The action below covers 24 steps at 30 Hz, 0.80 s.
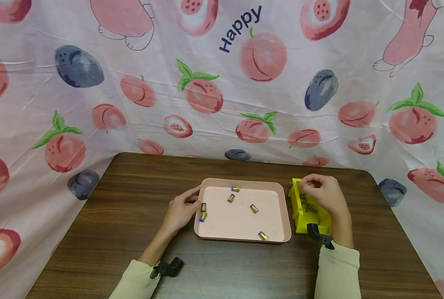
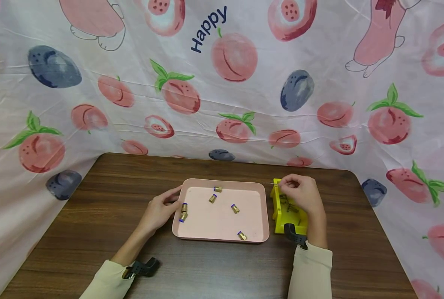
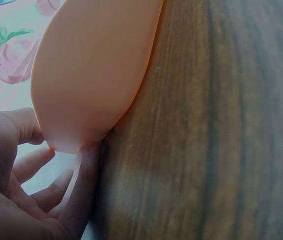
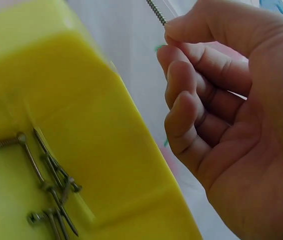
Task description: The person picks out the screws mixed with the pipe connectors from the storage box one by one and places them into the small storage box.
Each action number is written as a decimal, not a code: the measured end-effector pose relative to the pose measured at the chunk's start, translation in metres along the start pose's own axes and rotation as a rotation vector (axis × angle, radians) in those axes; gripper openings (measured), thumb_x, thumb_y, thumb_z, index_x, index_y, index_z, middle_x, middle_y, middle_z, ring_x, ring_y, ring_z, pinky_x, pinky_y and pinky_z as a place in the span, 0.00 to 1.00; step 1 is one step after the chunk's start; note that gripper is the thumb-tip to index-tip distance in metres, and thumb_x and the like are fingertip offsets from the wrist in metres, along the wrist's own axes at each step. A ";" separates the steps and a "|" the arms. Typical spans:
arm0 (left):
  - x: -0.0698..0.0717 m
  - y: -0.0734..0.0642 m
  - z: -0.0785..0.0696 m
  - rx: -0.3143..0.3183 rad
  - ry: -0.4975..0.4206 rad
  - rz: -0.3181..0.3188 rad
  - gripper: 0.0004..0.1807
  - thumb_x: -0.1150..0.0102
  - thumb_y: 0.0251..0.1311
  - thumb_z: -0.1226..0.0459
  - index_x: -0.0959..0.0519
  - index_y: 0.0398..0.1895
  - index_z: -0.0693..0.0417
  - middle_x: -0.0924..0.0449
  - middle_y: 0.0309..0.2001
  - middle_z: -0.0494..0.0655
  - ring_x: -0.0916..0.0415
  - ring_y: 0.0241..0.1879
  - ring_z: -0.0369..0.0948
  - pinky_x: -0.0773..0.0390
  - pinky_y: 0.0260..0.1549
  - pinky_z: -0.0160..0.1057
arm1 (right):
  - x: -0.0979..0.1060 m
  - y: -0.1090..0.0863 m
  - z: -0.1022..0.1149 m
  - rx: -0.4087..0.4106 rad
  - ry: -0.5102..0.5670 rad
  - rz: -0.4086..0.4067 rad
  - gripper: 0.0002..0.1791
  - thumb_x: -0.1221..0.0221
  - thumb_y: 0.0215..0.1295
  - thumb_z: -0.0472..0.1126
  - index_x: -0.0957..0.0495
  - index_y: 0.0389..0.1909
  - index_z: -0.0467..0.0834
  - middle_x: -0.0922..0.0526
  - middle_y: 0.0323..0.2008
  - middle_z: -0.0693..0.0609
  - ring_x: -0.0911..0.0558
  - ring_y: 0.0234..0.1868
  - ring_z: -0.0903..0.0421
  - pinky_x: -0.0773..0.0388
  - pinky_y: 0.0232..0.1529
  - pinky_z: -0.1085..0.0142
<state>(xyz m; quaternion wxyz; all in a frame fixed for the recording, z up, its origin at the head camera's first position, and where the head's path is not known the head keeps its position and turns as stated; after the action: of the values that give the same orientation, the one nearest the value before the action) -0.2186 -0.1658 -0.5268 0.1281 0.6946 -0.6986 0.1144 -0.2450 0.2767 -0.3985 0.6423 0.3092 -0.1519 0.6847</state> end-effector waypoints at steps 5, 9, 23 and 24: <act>-0.001 0.002 0.003 0.032 0.012 0.004 0.30 0.30 0.69 0.60 0.18 0.75 0.46 0.08 0.47 0.49 0.10 0.33 0.39 0.15 0.30 0.39 | 0.010 -0.004 -0.006 0.000 -0.016 -0.032 0.03 0.33 0.70 0.30 0.12 0.38 0.33 0.17 0.30 0.47 0.24 0.30 0.59 0.26 0.33 0.72; -0.003 0.009 0.022 0.083 0.021 0.007 0.32 0.29 0.68 0.59 0.19 0.76 0.41 0.07 0.47 0.44 0.09 0.33 0.39 0.14 0.32 0.41 | 0.018 -0.008 -0.011 -0.016 -0.027 -0.056 0.03 0.33 0.70 0.30 0.12 0.38 0.33 0.14 0.32 0.46 0.23 0.31 0.59 0.25 0.34 0.72; -0.001 0.007 0.017 0.046 0.018 0.001 0.31 0.30 0.68 0.60 0.18 0.76 0.43 0.07 0.48 0.47 0.09 0.34 0.39 0.15 0.32 0.39 | 0.030 -0.015 -0.028 -0.148 -0.076 -0.086 0.09 0.32 0.74 0.37 0.11 0.44 0.33 0.12 0.36 0.45 0.22 0.35 0.57 0.25 0.36 0.71; -0.003 0.011 0.027 0.074 0.025 0.003 0.32 0.29 0.68 0.59 0.19 0.76 0.42 0.07 0.48 0.45 0.09 0.34 0.39 0.15 0.31 0.39 | 0.031 -0.015 -0.028 -0.152 -0.079 -0.087 0.09 0.32 0.74 0.37 0.10 0.44 0.33 0.12 0.36 0.45 0.22 0.35 0.57 0.25 0.36 0.71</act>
<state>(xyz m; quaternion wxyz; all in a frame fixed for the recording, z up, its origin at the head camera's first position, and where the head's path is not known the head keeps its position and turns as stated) -0.2302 -0.1718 -0.5529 0.1110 0.6964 -0.6932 0.1490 -0.2368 0.3197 -0.4041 0.6866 0.2925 -0.2152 0.6298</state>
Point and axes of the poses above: each hand's wrist, its own y-axis towards the middle knuckle, its own x-axis out of the back of the hand, z = x × y, the point moved 8 cm from there along y, towards the middle knuckle
